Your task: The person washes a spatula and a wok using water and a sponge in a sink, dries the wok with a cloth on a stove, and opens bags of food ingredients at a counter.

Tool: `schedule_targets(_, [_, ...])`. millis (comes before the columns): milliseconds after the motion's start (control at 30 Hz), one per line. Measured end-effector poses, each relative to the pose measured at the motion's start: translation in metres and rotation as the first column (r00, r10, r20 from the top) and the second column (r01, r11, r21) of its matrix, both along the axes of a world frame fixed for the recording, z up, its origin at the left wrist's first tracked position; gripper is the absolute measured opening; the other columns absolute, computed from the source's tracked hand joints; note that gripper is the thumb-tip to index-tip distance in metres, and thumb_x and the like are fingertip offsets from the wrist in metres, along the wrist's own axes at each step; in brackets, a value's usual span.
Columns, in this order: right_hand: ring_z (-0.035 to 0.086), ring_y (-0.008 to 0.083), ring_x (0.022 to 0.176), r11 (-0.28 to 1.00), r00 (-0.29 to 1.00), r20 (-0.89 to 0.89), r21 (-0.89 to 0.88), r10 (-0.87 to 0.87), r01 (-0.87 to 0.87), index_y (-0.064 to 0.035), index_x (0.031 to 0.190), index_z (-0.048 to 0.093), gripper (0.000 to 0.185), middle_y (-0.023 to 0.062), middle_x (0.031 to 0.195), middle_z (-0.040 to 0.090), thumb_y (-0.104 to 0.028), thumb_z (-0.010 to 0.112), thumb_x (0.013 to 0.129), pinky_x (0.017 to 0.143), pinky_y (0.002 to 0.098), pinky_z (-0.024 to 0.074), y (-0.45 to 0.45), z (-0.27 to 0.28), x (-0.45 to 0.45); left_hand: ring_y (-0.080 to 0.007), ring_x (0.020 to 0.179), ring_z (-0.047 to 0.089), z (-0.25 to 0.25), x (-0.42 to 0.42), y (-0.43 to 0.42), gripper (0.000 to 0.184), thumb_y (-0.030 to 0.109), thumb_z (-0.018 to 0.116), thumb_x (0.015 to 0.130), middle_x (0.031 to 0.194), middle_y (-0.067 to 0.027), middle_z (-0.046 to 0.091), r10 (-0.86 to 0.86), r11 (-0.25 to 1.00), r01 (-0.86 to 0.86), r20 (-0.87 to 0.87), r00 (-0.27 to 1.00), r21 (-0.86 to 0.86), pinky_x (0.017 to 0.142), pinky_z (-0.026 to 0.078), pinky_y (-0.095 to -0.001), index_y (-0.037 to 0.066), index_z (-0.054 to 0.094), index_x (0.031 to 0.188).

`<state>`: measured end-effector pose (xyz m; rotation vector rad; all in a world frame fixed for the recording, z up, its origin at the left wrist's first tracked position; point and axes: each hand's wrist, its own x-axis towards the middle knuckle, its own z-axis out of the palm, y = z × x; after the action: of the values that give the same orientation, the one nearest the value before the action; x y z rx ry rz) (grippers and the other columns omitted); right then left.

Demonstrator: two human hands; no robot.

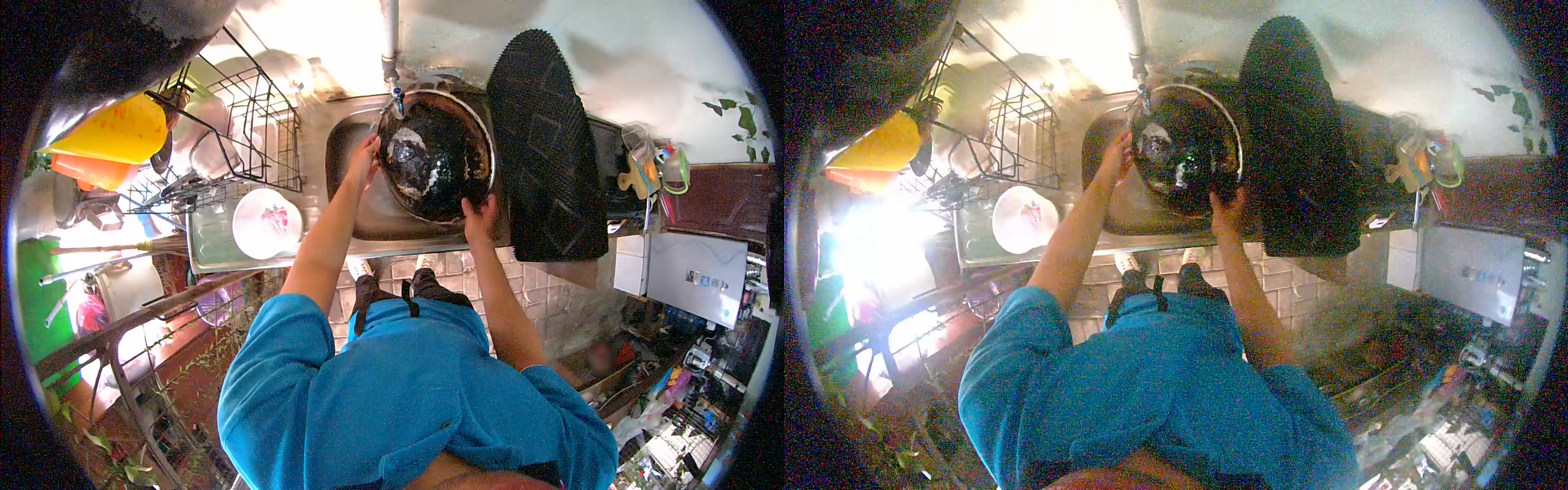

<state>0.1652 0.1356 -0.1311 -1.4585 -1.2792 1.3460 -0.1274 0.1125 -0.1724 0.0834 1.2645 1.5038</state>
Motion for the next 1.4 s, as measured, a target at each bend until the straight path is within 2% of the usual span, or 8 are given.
schedule_targets(133, [0.055,0.0173,0.099,0.950,0.959,0.073,-0.176,0.273,-0.257,-0.0127,0.121,0.045,0.046,0.0039,0.114,0.056,-0.016,0.069,0.082,0.077,0.0348,0.0490,0.000,-0.012,0.026,-0.0095,0.090,0.053,-0.015,0.000,0.006,0.044,0.033,0.055,0.090,0.108,0.0004,0.059,-0.058,0.998,0.059,0.031,0.998,-0.019,0.073,0.040,-0.0232,0.015,0.046,0.129])
schedule_targets(367, [0.057,0.0142,0.090,0.959,0.968,0.040,-0.155,0.247,-0.238,-0.0144,0.114,0.049,0.033,-0.0007,0.104,0.059,-0.013,0.065,0.085,0.072,0.0335,0.0506,-0.015,-0.057,0.035,-0.0155,0.102,0.053,-0.087,-0.012,0.024,0.042,0.036,0.055,0.090,0.112,-0.0036,0.059,0.023,0.991,-0.056,0.253,0.967,0.122,0.087,0.041,-0.0297,0.012,0.049,0.124])
schedule_targets(533, [0.057,0.0163,0.094,0.963,0.963,0.024,0.020,0.270,-0.270,-0.0140,0.122,0.046,0.044,0.0010,0.111,0.057,-0.009,0.067,0.083,0.074,0.0339,0.0501,-0.005,-0.083,0.036,-0.0180,0.106,0.052,-0.024,-0.011,0.005,0.044,0.032,0.060,0.088,0.114,-0.0089,0.058,0.066,0.995,-0.088,-0.325,0.943,-0.055,0.091,0.040,-0.0312,0.004,0.051,0.120])
schedule_targets(633, [0.058,0.0165,0.083,0.972,0.999,-0.046,-0.236,-0.024,0.012,-0.0125,0.126,0.043,0.052,0.0025,0.106,0.058,-0.004,0.068,0.080,0.066,0.0313,0.0505,0.008,-0.068,0.012,-0.0188,0.104,0.053,-0.035,-0.023,-0.010,0.048,0.028,0.065,0.085,0.112,-0.0116,0.058,0.111,0.993,-0.096,-0.313,0.943,0.064,0.090,0.041,-0.0300,0.001,0.048,0.122])
schedule_targets(867, [0.056,0.0175,0.071,0.953,0.928,0.313,0.155,0.204,-0.262,-0.0126,0.129,0.042,0.061,0.0062,0.105,0.054,0.002,0.069,0.076,0.051,0.0294,0.0465,0.059,-0.165,-0.003,-0.0181,0.098,0.054,-0.004,-0.028,-0.066,0.046,0.020,0.067,0.083,0.106,-0.0118,0.058,0.184,0.975,-0.212,-0.300,0.936,-0.061,0.088,0.042,-0.0302,-0.002,0.045,0.117])
schedule_targets(1167, [0.057,0.0178,0.081,0.959,0.953,0.113,-0.006,0.281,-0.283,-0.0165,0.126,0.047,0.057,0.0047,0.105,0.055,0.000,0.069,0.076,0.060,0.0325,0.0496,0.070,-0.124,-0.022,-0.0164,0.096,0.052,-0.034,-0.028,-0.095,0.046,0.022,0.069,0.082,0.105,-0.0092,0.055,0.229,0.970,-0.242,-0.403,0.886,0.018,0.086,0.042,-0.0294,-0.001,0.045,0.113])
schedule_targets(1267, [0.057,0.0148,0.077,0.973,0.977,-0.009,-0.097,0.211,-0.211,-0.0143,0.116,0.049,0.048,0.0019,0.092,0.060,-0.003,0.071,0.075,0.057,0.0283,0.0471,0.045,-0.025,-0.013,-0.0183,0.101,0.051,-0.025,-0.020,-0.081,0.055,0.026,0.066,0.084,0.109,-0.0102,0.054,0.186,0.982,-0.186,-0.249,0.951,0.023,0.089,0.041,-0.0304,0.000,0.041,0.126])
schedule_targets(1400, [0.056,0.0105,0.069,0.944,0.944,-0.027,0.027,0.330,-0.329,-0.0120,0.106,0.049,0.036,-0.0016,0.083,0.062,-0.004,0.070,0.077,0.052,0.0269,0.0437,0.041,-0.015,0.005,-0.0211,0.107,0.051,-0.012,-0.009,-0.040,0.051,0.031,0.058,0.088,0.118,-0.0098,0.054,0.125,0.988,-0.137,-0.141,0.982,-0.078,0.094,0.038,-0.0338,0.001,0.044,0.127])
